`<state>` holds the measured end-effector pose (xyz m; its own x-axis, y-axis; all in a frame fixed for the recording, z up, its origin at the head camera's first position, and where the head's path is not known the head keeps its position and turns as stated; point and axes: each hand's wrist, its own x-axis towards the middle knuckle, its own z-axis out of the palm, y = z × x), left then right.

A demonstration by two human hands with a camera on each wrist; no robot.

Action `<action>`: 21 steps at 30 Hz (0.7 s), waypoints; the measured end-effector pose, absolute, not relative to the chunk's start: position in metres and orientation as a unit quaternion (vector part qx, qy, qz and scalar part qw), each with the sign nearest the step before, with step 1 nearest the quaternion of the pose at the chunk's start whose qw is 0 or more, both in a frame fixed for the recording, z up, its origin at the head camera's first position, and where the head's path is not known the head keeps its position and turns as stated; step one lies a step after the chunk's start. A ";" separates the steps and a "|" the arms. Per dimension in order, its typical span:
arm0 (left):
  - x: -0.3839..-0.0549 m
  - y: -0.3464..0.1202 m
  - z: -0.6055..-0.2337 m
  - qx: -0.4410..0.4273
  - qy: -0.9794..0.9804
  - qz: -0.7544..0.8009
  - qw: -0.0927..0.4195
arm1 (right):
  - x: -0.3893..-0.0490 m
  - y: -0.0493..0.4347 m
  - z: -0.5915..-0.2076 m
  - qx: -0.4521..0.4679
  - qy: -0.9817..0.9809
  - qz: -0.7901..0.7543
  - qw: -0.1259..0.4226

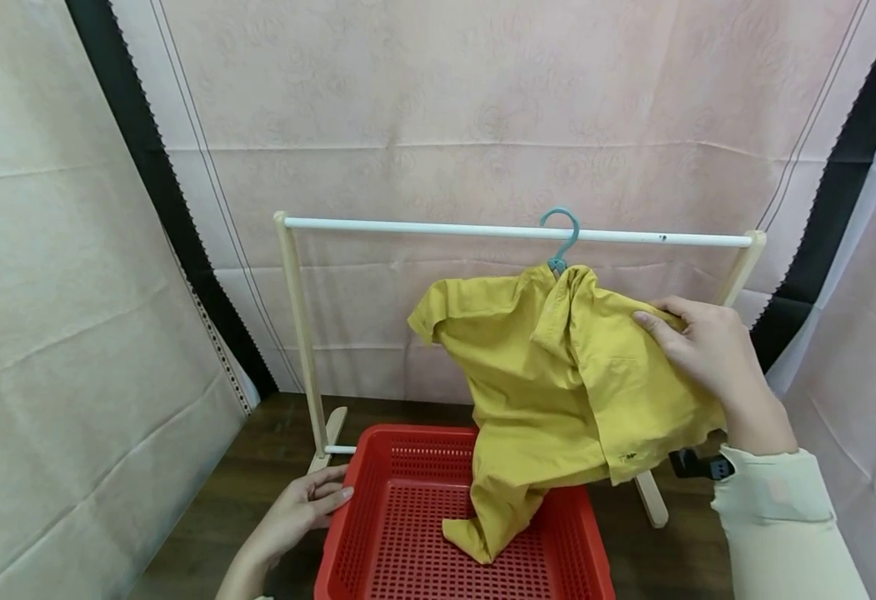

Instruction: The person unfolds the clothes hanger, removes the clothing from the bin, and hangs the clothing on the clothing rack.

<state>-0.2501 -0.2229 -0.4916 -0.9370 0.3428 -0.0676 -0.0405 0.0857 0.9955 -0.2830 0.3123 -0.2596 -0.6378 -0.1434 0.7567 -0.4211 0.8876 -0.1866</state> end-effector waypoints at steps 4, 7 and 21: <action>-0.250 -0.222 -0.491 0.107 0.718 0.673 0.145 | -0.285 0.310 -0.262 0.157 -0.896 0.172 0.378; -0.250 -0.221 -0.490 0.111 0.713 0.677 0.145 | -0.287 0.309 -0.264 0.158 -0.895 0.172 0.379; -0.248 -0.223 -0.489 0.125 0.714 0.673 0.145 | -0.292 0.308 -0.271 0.169 -0.897 0.186 0.365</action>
<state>-0.2479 -0.2230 -0.4890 -0.9264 0.3744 -0.0390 -0.0168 0.0624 0.9979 -0.2918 0.3082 -0.2707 -0.6774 -0.1665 0.7165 -0.4380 0.8738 -0.2111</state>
